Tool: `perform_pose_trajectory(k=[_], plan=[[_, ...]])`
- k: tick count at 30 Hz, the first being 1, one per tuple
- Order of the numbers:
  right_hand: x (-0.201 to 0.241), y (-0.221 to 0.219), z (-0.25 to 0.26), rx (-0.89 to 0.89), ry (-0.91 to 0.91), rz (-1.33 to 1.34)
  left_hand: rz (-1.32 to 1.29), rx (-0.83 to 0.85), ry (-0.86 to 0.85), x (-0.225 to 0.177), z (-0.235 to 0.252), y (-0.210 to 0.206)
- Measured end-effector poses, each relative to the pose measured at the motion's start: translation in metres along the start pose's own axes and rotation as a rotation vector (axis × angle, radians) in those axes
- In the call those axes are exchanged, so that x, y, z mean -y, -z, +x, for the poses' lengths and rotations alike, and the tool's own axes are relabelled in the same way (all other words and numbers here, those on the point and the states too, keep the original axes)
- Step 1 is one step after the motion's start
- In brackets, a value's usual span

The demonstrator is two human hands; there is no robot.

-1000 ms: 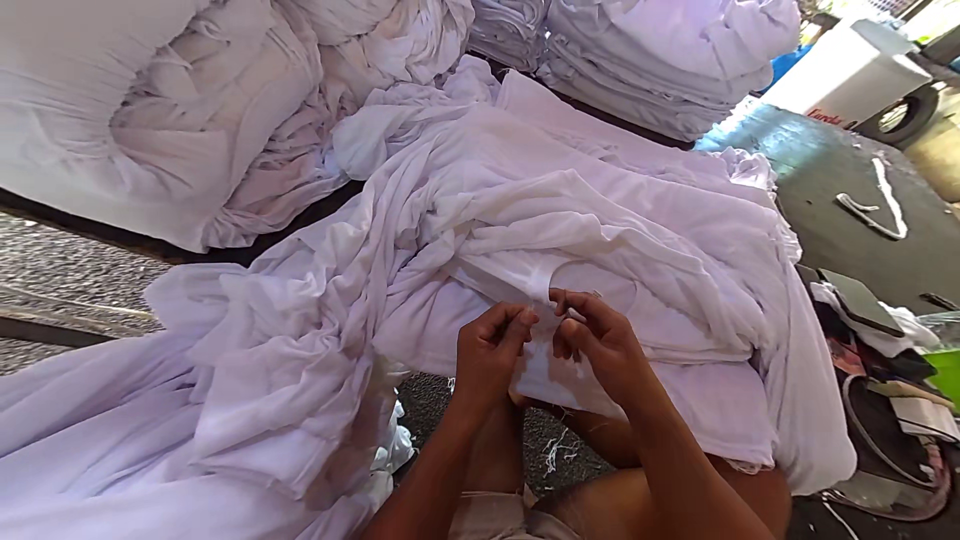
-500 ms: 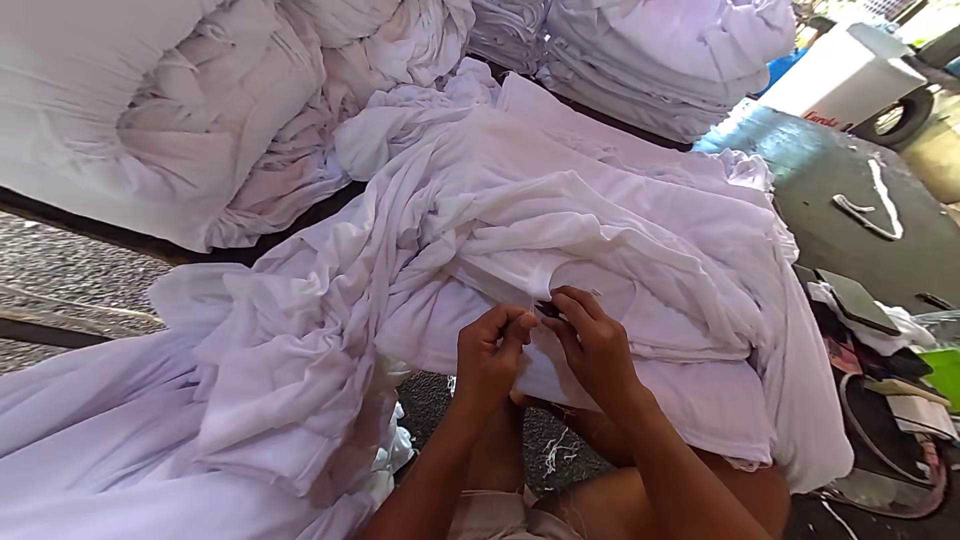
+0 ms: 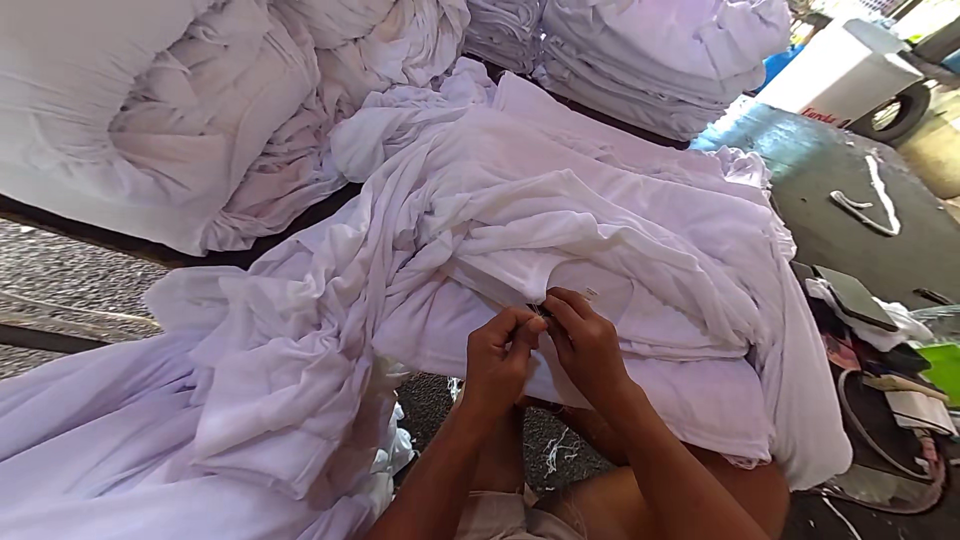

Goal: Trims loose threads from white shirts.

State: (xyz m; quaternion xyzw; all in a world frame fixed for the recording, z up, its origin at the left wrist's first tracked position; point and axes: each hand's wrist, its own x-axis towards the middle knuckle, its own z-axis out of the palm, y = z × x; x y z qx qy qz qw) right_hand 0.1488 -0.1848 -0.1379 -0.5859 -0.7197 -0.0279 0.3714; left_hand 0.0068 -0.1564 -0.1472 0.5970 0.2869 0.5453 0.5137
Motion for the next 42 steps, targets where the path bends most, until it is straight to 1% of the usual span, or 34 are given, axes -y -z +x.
perform_pose_trajectory(k=[6, 12, 27, 34, 42], plan=[[-0.0025, -0.0006, -0.0025, -0.001, 0.005, 0.006, -0.018, -0.033, 0.010, -0.0007, 0.0000, 0.0040], [0.0001, -0.0036, -0.0002, -0.002, -0.006, 0.011, -0.045, -0.017, 0.032, 0.0015, -0.0021, -0.0018], [0.0006, -0.0037, -0.0031, 0.010, -0.032, 0.051, -0.069, -0.039, 0.025, 0.0016, -0.0023, 0.0022], [-0.0007, -0.0033, -0.0052, 0.010, -0.060, 0.076, -0.081, -0.078, 0.014, 0.0019, -0.0028, 0.0044], [0.0032, -0.0044, 0.0000, 0.001, -0.054, 0.035, -0.083, -0.024, 0.025, 0.0032, -0.0052, 0.0017]])
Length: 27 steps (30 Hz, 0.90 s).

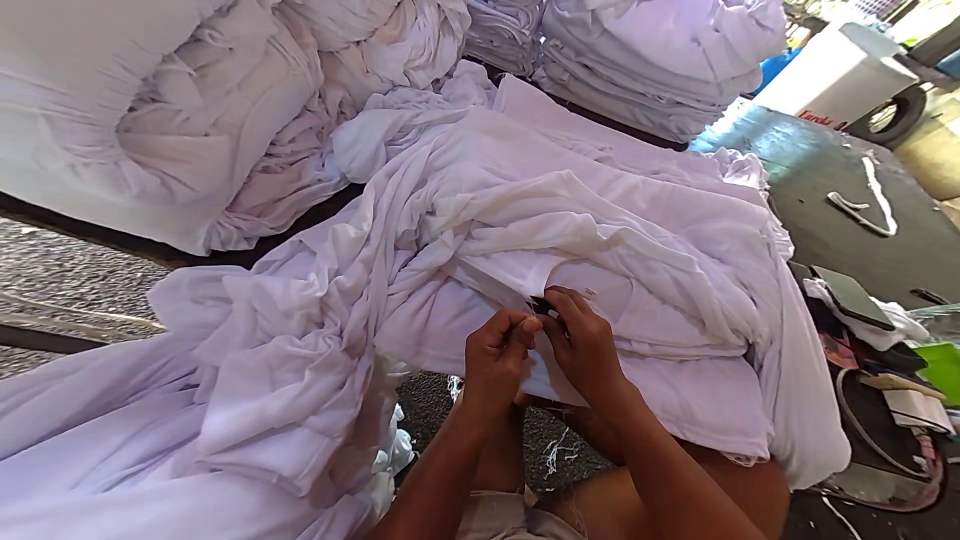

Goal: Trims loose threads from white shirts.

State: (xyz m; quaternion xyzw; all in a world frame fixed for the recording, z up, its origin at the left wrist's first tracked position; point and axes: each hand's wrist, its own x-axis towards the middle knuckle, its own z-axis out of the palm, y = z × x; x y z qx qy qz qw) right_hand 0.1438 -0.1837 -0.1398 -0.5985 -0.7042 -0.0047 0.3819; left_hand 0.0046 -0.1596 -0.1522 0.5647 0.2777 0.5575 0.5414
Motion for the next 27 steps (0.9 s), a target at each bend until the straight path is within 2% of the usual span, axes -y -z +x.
perform_pose_trajectory(k=[10, 15, 20, 24, 27], plan=[[-0.002, 0.002, -0.003, 0.011, -0.006, -0.009, 0.031, 0.013, 0.007, 0.003, -0.003, 0.007], [0.000, 0.002, 0.001, -0.007, 0.023, -0.122, 0.101, 0.029, 0.001, 0.004, -0.003, 0.007], [0.005, 0.011, 0.000, 0.036, 0.054, -0.229, 0.117, -0.024, -0.033, 0.003, -0.002, 0.013], [0.008, 0.005, 0.003, 0.037, 0.060, -0.192, 0.121, 0.023, -0.049, 0.006, -0.001, 0.005], [0.000, 0.018, 0.006, 0.058, 0.021, -0.114, 0.163, 0.072, -0.064, 0.007, -0.002, 0.007]])
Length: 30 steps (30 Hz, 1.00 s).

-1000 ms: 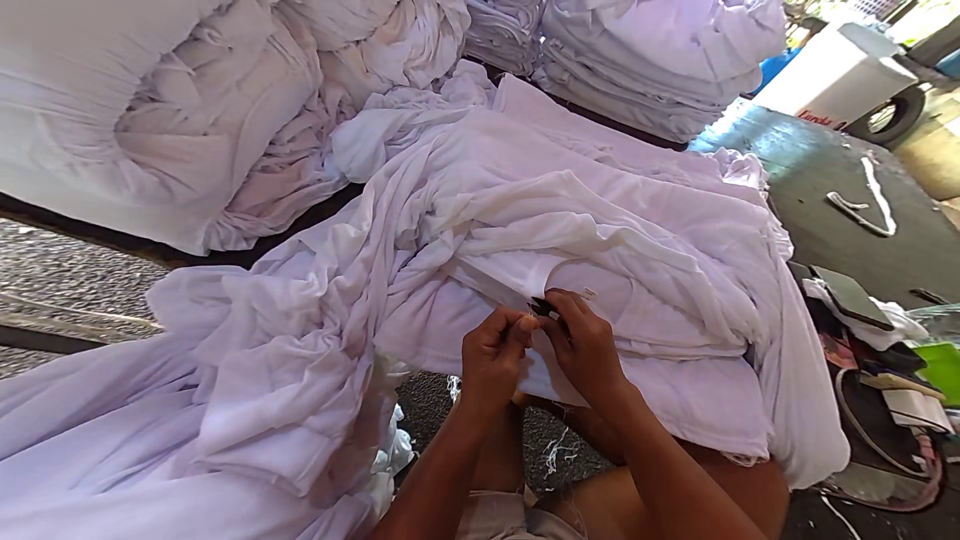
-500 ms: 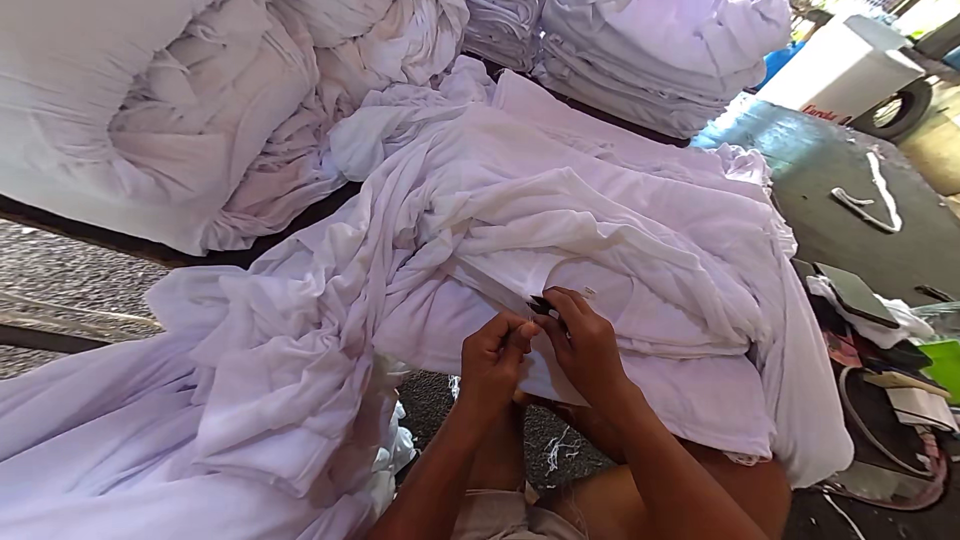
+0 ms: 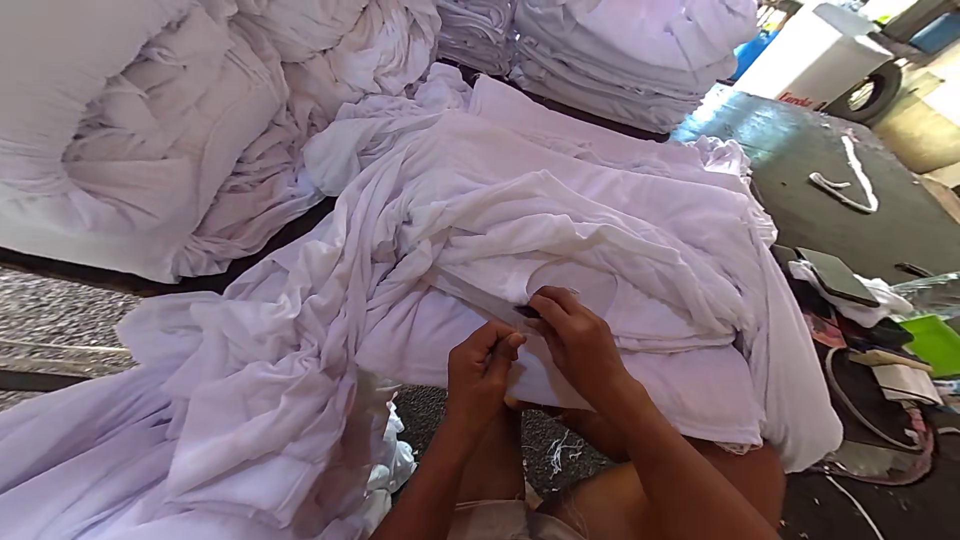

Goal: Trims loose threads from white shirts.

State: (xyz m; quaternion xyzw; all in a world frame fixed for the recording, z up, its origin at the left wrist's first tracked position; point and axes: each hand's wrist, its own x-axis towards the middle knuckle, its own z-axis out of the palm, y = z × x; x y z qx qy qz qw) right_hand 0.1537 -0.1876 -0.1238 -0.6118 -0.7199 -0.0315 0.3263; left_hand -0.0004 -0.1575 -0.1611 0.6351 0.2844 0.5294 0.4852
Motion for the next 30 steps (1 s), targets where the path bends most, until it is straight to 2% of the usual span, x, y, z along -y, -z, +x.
perform_pose_trajectory(k=[2, 4, 7, 8, 10, 11, 13, 15, 17, 19, 23, 24, 26, 27, 28, 29, 30], plan=[[-0.015, 0.020, -0.005, 0.013, -0.038, 0.025, 0.026, 0.110, -0.020, -0.001, -0.001, 0.010], [-0.038, 0.044, -0.016, 0.121, -0.117, -0.021, 0.024, 0.352, -0.016, -0.004, -0.002, 0.023], [-0.068, 0.092, -0.025, 0.515, -0.351, -0.021, -0.087, 0.778, -0.009, -0.009, 0.003, 0.030], [-0.075, 0.108, -0.024, 0.541, -0.371, 0.019, -0.121, 0.880, -0.016, -0.012, 0.007, 0.025], [-0.083, 0.134, -0.015, 0.319, -0.316, 0.092, -0.034, 0.977, -0.042, -0.023, 0.019, 0.011], [-0.084, 0.143, -0.008, 0.179, -0.319, 0.127, 0.097, 0.953, -0.056, -0.031, 0.028, 0.004], [-0.092, 0.146, 0.009, -0.008, -0.353, 0.155, 0.391, 0.751, -0.089, -0.033, 0.058, -0.007], [-0.118, 0.120, 0.018, -0.049, -0.363, 0.139, 0.603, 0.473, -0.115, -0.008, 0.097, -0.007], [-0.146, 0.079, 0.015, -0.014, -0.357, 0.100, 0.638, 0.328, -0.064, 0.012, 0.123, 0.001], [-0.151, 0.052, 0.010, -0.067, -0.332, 0.029, 0.631, 0.292, -0.037, 0.013, 0.122, -0.002], [-0.142, 0.043, 0.001, -0.140, -0.327, -0.021, 0.781, 0.233, 0.011, -0.004, 0.070, -0.028], [-0.139, 0.044, 0.000, -0.152, -0.320, -0.021, 0.873, 0.234, 0.072, -0.005, 0.059, -0.032], [-0.126, 0.044, -0.003, -0.208, -0.276, -0.032, 1.008, 0.321, 0.325, -0.010, 0.053, -0.031], [-0.117, 0.043, -0.006, -0.233, -0.248, -0.034, 0.995, 0.301, 0.356, -0.008, 0.053, -0.028], [-0.107, 0.041, -0.009, -0.250, -0.217, -0.025, 0.908, 0.202, 0.293, -0.003, 0.053, -0.023], [-0.097, 0.038, -0.013, -0.260, -0.188, 0.001, 0.705, 0.057, 0.219, 0.004, 0.054, -0.020], [-0.086, 0.033, -0.016, -0.266, -0.165, 0.043, 0.381, -0.074, 0.235, 0.006, 0.057, -0.017]])
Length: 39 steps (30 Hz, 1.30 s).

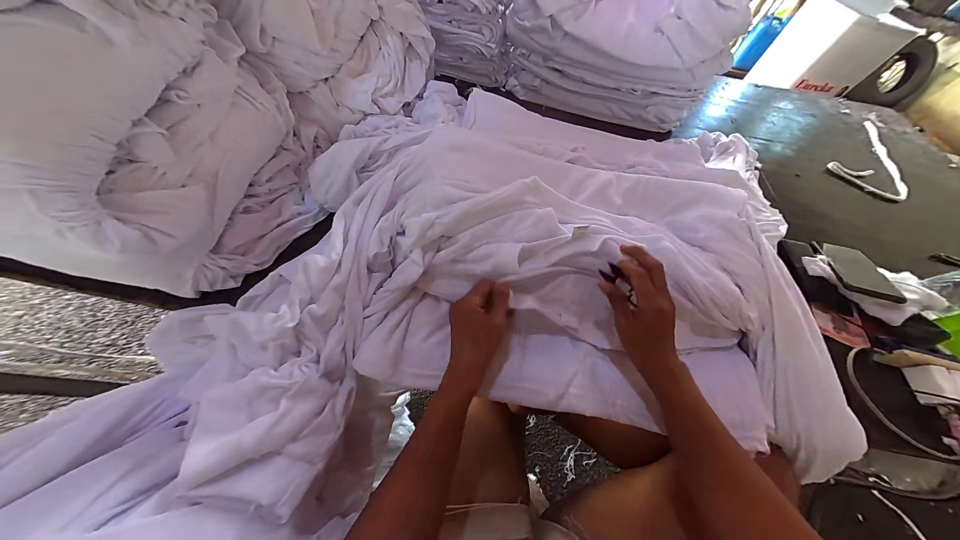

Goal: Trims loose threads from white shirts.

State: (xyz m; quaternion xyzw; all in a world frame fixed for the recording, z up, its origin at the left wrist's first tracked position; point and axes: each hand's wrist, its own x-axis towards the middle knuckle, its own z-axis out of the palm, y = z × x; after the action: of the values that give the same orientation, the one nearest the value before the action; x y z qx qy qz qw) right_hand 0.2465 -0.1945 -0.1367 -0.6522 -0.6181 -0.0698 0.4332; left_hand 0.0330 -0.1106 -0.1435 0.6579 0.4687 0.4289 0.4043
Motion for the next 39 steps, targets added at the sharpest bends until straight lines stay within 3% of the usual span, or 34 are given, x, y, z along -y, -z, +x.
perform_pose_trajectory(k=[2, 4, 6, 8, 10, 12, 14, 17, 24, 29, 33, 39], plan=[[0.016, -0.010, -0.010, 0.019, -0.013, 0.137, -0.742, -0.097, 0.186, -0.010, 0.007, -0.002], [0.028, -0.017, -0.015, 0.047, -0.094, 0.263, -1.078, -0.098, 0.216, -0.019, 0.008, -0.008], [0.036, -0.022, -0.017, 0.055, -0.182, 0.361, -1.030, -0.007, 0.051, -0.018, 0.004, -0.017], [0.040, -0.025, -0.018, 0.061, -0.250, 0.431, -0.821, 0.045, -0.093, -0.018, 0.000, -0.026], [0.043, -0.026, -0.017, 0.066, -0.248, 0.428, -0.651, 0.021, -0.166, -0.016, -0.006, -0.036], [0.048, -0.026, -0.016, 0.067, -0.159, 0.336, -0.543, -0.112, -0.208, -0.010, -0.008, -0.041], [0.051, -0.025, -0.016, 0.084, -0.038, 0.218, -0.549, -0.209, -0.193, -0.007, -0.007, -0.038], [0.053, -0.026, -0.016, 0.092, 0.045, 0.115, -0.673, -0.134, -0.200, -0.008, -0.010, -0.025], [0.058, -0.037, -0.009, 0.085, 0.035, 0.105, -0.769, 0.019, -0.290, -0.004, -0.022, -0.022], [0.056, -0.036, -0.004, 0.077, 0.022, 0.097, -0.807, -0.024, -0.165, -0.011, -0.021, -0.024], [0.061, -0.038, -0.007, 0.101, 0.056, 0.083, -0.804, -0.171, -0.025, -0.005, -0.018, -0.025], [0.065, -0.039, -0.012, 0.124, 0.102, 0.054, -0.892, -0.063, -0.080, -0.002, -0.026, -0.011]])
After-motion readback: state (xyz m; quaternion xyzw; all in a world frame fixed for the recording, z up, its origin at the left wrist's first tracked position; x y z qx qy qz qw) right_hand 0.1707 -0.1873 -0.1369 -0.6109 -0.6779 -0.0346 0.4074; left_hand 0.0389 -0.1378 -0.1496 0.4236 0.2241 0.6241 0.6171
